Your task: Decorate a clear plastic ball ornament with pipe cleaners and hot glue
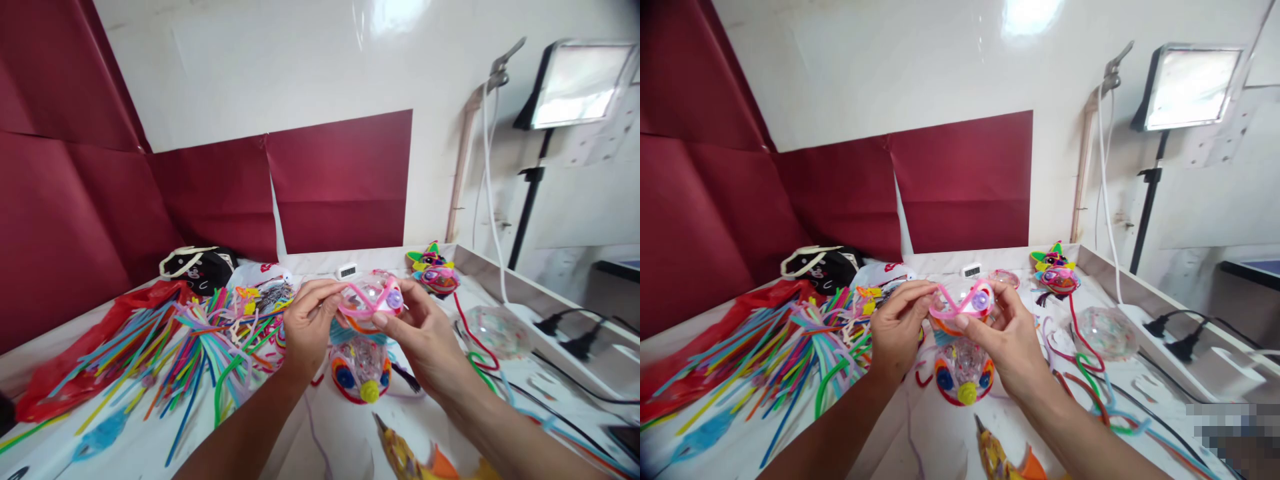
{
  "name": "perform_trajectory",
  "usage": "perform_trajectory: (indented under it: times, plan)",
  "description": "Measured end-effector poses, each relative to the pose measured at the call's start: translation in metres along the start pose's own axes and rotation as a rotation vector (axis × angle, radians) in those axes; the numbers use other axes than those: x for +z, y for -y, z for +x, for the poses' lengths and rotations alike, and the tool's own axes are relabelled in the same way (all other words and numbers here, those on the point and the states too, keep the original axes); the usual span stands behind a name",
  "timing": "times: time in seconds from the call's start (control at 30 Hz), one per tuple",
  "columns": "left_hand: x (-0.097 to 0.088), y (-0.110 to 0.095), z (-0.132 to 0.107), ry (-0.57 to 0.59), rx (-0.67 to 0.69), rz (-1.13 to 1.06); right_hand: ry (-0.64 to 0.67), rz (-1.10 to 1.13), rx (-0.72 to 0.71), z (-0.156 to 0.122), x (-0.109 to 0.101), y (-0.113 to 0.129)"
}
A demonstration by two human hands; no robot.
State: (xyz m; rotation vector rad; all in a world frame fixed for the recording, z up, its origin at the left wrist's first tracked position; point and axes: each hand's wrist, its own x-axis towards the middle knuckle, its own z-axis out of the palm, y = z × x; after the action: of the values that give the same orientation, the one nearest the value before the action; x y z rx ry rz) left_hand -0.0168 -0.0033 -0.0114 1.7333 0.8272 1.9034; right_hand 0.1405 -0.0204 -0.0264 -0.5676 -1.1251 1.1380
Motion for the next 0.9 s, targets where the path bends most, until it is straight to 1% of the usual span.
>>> perform_trajectory:
  times: [0.17, 0.37, 0.53, 0.6, 0.73, 0.9]
  plan:
    - [0.0013, -0.0032, -0.0014, -0.026, 0.052, 0.093, 0.003, 0.012, -0.002, 0.0008, 0.0016, 0.0004]
    - [0.0007, -0.0063, -0.0038, 0.005, 0.127, 0.184, -0.019, -0.006, -0.033, -0.0005, 0.0019, 0.0005]
    - [0.0015, -0.0063, -0.0054, 0.03, 0.176, 0.18, -0.026, -0.042, -0.052, -0.0016, 0.0014, 0.0001]
    - [0.0015, -0.004, -0.0062, 0.042, 0.176, 0.141, -0.031, -0.049, -0.045, -0.0019, 0.0018, -0.0002]
    - [0.0016, 0.0006, -0.0079, 0.071, 0.13, 0.058, -0.037, -0.036, -0.032, -0.0023, 0.0026, -0.0014]
    - [0.0013, 0.0019, -0.0091, 0.086, 0.113, 0.064, -0.035, -0.041, -0.019, -0.0025, 0.0015, -0.0043]
